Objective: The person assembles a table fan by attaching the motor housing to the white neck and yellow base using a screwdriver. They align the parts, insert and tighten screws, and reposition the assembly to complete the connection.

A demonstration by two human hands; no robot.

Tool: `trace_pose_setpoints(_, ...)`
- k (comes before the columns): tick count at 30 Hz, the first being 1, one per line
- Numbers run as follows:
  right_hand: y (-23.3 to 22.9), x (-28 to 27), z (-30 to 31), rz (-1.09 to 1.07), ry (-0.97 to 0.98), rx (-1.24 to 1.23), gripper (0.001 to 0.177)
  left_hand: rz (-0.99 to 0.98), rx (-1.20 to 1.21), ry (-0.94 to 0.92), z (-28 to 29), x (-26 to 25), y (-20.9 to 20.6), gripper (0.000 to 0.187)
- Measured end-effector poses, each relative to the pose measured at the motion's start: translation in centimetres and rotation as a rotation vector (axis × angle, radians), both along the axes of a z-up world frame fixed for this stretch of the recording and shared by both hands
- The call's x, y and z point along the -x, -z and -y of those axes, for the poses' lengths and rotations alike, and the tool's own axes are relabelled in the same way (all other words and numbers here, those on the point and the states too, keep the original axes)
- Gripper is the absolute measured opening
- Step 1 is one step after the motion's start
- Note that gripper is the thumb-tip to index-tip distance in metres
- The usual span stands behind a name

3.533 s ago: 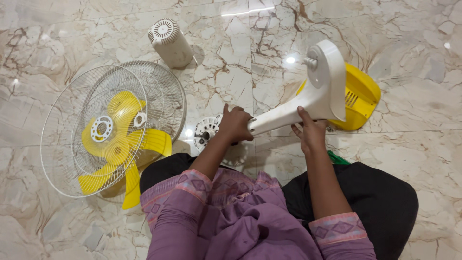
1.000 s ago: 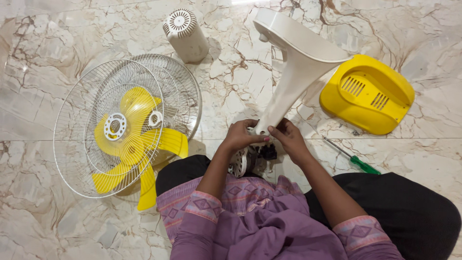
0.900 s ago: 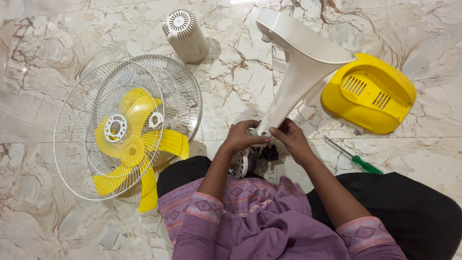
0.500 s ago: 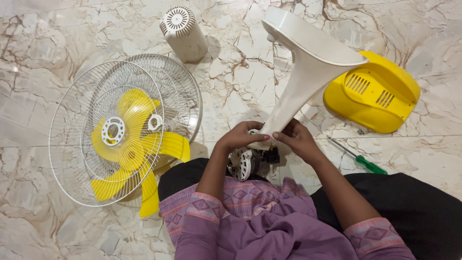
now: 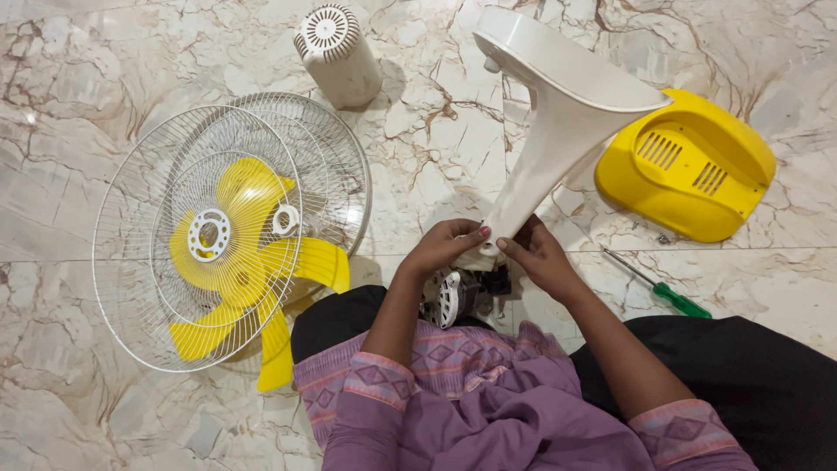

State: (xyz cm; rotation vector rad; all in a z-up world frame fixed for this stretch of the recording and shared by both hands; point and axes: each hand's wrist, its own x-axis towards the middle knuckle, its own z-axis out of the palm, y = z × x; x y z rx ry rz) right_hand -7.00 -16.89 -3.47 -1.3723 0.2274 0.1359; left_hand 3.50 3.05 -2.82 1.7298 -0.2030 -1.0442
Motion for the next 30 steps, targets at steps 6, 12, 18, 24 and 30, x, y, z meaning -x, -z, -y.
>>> trace_pose_setpoints(6, 0.5, 0.2, -0.1, 0.003, 0.009, 0.011, 0.064, 0.054, -0.001, 0.006, 0.4, 0.2, -1.2, 0.067)
trace_pose_setpoints(12, 1.0, 0.2, 0.1, -0.057, 0.025, 0.12, 0.067, 0.092, -0.071, 0.034, 0.3, 0.2, -0.7, 0.074)
trace_pose_setpoints(18, 1.3, 0.3, 0.3, -0.03, 0.02, 0.078, 0.066, 0.147, -0.12, 0.032, 0.4, 0.1, -0.7, 0.079)
trace_pose_setpoints(24, 1.9, 0.3, 0.4, 0.021, 0.02, 0.106, 0.062, 0.304, -0.179, 0.093, 0.9, 0.4, -1.5, 0.076)
trace_pose_setpoints(30, 2.4, 0.6, 0.0, -0.008, 0.055, 0.055, 0.062, 0.448, -0.171, 0.157, 0.6, 0.3, -1.1, 0.074)
